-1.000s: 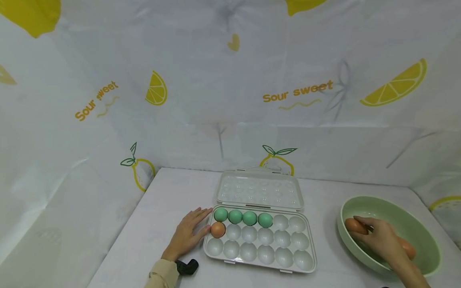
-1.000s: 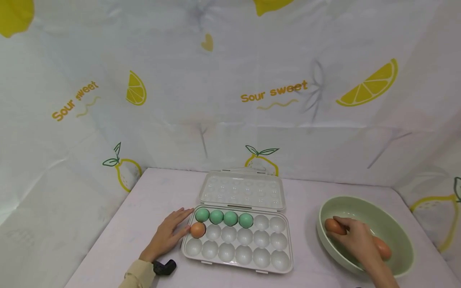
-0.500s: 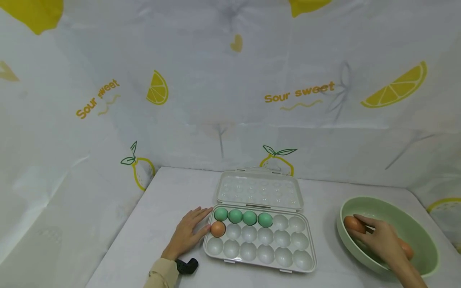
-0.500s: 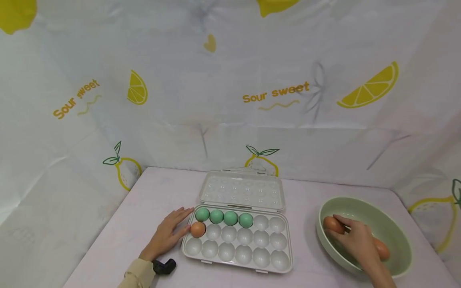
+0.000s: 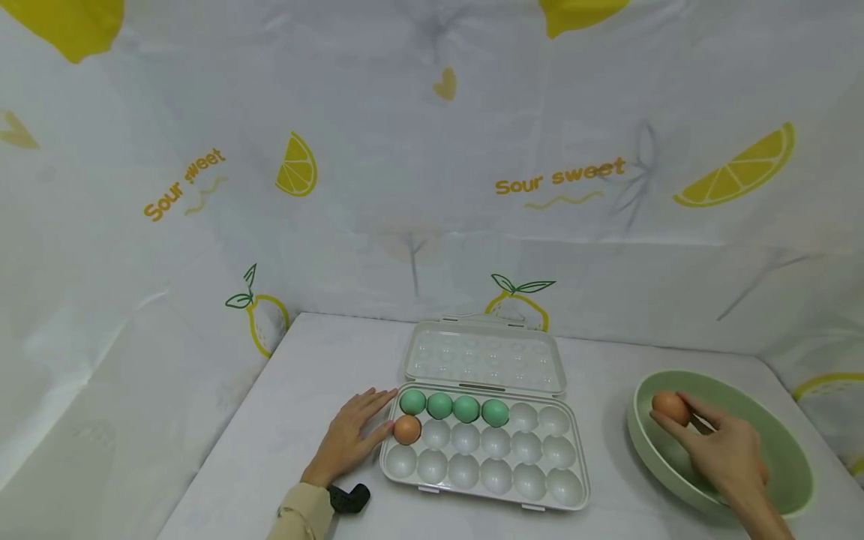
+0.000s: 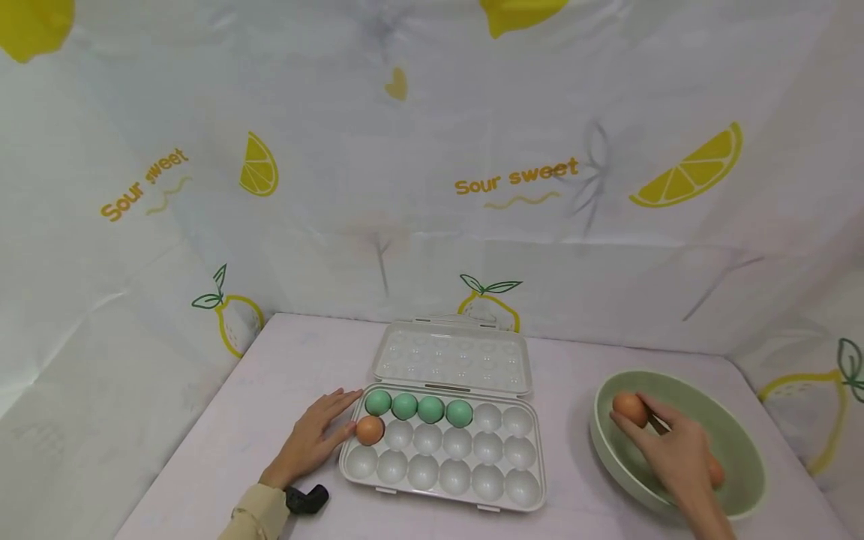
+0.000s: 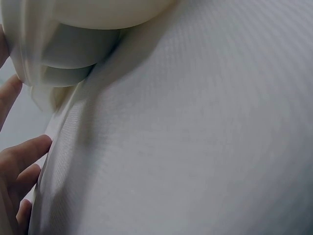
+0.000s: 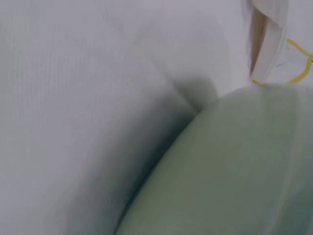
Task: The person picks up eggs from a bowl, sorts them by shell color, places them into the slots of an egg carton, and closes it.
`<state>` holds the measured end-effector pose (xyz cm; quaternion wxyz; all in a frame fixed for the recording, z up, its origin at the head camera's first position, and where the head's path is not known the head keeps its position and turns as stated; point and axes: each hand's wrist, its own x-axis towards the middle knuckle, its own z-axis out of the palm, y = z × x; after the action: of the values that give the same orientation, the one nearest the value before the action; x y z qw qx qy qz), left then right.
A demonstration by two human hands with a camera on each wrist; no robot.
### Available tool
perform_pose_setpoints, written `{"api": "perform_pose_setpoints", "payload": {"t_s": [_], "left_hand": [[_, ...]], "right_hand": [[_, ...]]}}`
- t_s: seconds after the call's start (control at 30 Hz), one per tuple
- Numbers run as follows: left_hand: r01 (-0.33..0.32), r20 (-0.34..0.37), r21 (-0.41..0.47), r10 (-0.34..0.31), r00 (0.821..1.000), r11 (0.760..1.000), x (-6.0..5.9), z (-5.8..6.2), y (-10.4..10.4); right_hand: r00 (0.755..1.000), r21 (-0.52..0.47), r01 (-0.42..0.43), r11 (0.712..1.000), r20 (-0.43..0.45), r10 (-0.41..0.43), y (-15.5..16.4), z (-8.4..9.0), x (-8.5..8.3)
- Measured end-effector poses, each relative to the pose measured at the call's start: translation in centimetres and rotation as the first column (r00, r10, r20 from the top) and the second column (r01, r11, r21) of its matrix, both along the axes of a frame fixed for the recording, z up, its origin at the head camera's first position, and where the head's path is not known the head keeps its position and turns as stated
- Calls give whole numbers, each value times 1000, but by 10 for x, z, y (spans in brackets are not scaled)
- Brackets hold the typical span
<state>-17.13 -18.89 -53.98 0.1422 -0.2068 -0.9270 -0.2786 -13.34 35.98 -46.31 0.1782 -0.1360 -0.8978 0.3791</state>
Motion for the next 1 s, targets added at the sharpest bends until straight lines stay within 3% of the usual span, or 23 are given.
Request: {"api": "perform_pose_setpoints", "payload": {"t_s": [0.13, 0.3, 0.4, 0.5, 0.57, 0.63, 0.8, 1.0], "left_hand": [[-5, 8, 0, 5, 1000, 1000, 0, 0, 0], [-7, 16, 6, 7, 1000, 1000, 0, -1, 0], [-3, 16, 10, 3, 1000, 1000, 0, -2, 0], [-2, 16, 10, 1, 1000, 1000, -1, -2, 0], [-1, 17, 8, 1, 1000, 1000, -1, -3, 0], [-1, 15, 7, 0, 1000, 1000, -1, -3, -1], [5, -1, 7, -4, 1000, 1000, -1, -3, -1], [5, -2, 15, -5, 1000, 1000, 0, -2, 0]], "right_hand": [[995, -134, 13, 991, -99, -27, -9, 0, -1], [991, -191, 11, 982, -128, -36, -17, 3, 0], [995, -215, 38, 976, -86, -57, -18, 7, 2], [992, -225, 127, 966, 36, -122, -19, 12, 5], [980, -242, 187, 952, 105, -166, -21, 16, 7], [975, -298, 216, 930, 121, -188, -24, 18, 8], [985, -466, 123, 876, -53, -166, -41, 21, 7], [965, -427, 51, 903, -213, -155, -60, 22, 6]]}}
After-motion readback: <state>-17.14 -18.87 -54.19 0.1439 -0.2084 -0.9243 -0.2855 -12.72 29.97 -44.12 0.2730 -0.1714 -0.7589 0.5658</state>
